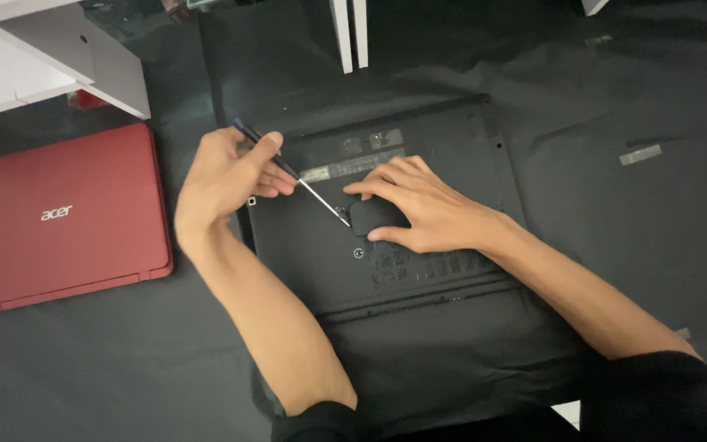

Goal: The person disassembles a black Acer laptop by removing screws from the bottom panel using a screwdriver. They remove the bottom cover, disconnect the battery, and lift out the motherboard, placing the components on a black mat.

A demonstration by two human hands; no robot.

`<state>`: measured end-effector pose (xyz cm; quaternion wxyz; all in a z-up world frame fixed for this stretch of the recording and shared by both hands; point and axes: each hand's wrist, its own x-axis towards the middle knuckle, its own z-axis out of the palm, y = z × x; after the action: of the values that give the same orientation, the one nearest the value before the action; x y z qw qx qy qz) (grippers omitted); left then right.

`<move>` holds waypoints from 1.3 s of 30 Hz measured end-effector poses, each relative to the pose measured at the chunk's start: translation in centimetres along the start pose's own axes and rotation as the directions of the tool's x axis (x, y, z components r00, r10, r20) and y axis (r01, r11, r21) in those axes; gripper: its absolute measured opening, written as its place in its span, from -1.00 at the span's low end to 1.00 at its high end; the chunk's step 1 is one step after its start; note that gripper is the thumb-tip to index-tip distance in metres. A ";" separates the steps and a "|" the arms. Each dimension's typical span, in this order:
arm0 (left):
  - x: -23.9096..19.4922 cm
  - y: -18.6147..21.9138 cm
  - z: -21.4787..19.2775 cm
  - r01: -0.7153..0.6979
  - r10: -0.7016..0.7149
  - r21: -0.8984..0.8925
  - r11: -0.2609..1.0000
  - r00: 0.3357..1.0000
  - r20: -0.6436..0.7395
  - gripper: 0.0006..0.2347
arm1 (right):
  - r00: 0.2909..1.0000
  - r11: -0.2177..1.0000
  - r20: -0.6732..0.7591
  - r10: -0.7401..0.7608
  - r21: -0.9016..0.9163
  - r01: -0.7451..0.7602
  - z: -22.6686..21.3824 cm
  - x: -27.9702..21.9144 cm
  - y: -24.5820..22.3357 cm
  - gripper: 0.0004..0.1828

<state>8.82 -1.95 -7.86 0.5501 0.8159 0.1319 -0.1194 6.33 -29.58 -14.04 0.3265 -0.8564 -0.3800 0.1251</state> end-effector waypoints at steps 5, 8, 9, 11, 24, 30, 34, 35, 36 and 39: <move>-1.4 0.1 -1.3 -0.040 0.041 -0.028 0.999 0.998 0.050 -0.73 | 0.990 0.991 -0.074 -0.119 -0.069 0.114 -0.3 -0.2 -0.4 -0.26; -2.4 0.0 -2.2 -0.076 0.077 -0.027 0.997 0.997 0.017 -0.73 | 0.981 0.985 -0.106 -0.161 -0.085 0.152 -0.2 -0.2 -0.2 -0.31; -2.7 -0.1 -2.6 -0.097 0.097 -0.048 0.994 0.995 0.002 -0.74 | 0.972 0.978 -0.128 -0.196 -0.100 0.184 -0.1 -0.3 -0.1 -0.39; -3.7 0.1 -3.2 -0.116 0.114 -0.053 0.992 0.993 -0.035 -0.75 | 0.970 0.972 -0.128 -0.206 -0.138 0.188 0.0 -0.1 -0.3 -0.39; -8.6 1.2 -4.5 -0.451 0.425 0.024 0.892 0.821 -0.382 -0.83 | 0.938 0.867 -0.146 -0.313 -0.447 0.220 1.3 0.1 0.0 -0.38; -11.4 1.6 -3.5 -0.535 0.554 0.169 0.828 0.732 -0.396 -0.89 | 0.920 0.831 -0.144 -0.365 -0.496 0.252 0.5 0.0 -0.7 -0.43; -13.5 0.4 -2.1 -0.330 0.537 0.484 0.810 0.748 -0.389 -0.89 | 0.925 0.860 -0.149 -0.349 -0.443 0.253 1.1 -0.5 -0.7 -0.38; -14.0 -1.2 -1.8 -0.386 0.635 0.567 0.728 0.691 -0.345 -0.88 | 0.927 0.830 -0.145 -0.345 -0.508 0.230 1.1 -0.6 -0.7 -0.35; -14.4 -2.7 -1.5 -0.437 0.725 0.641 0.631 0.625 -0.289 -0.86 | 0.928 0.793 -0.143 -0.343 -0.574 0.204 0.9 -0.6 -0.7 -0.31; -15.9 -6.0 -0.1 -0.344 0.646 0.623 0.703 0.674 -0.358 -0.79 | 0.959 0.831 -0.135 -0.251 -0.538 0.142 0.6 -0.6 -0.6 -0.40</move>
<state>-8.15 -1.05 -7.62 0.2639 0.9310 0.0127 0.2518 5.32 -29.45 -14.14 0.1289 -0.8769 -0.4513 -0.1039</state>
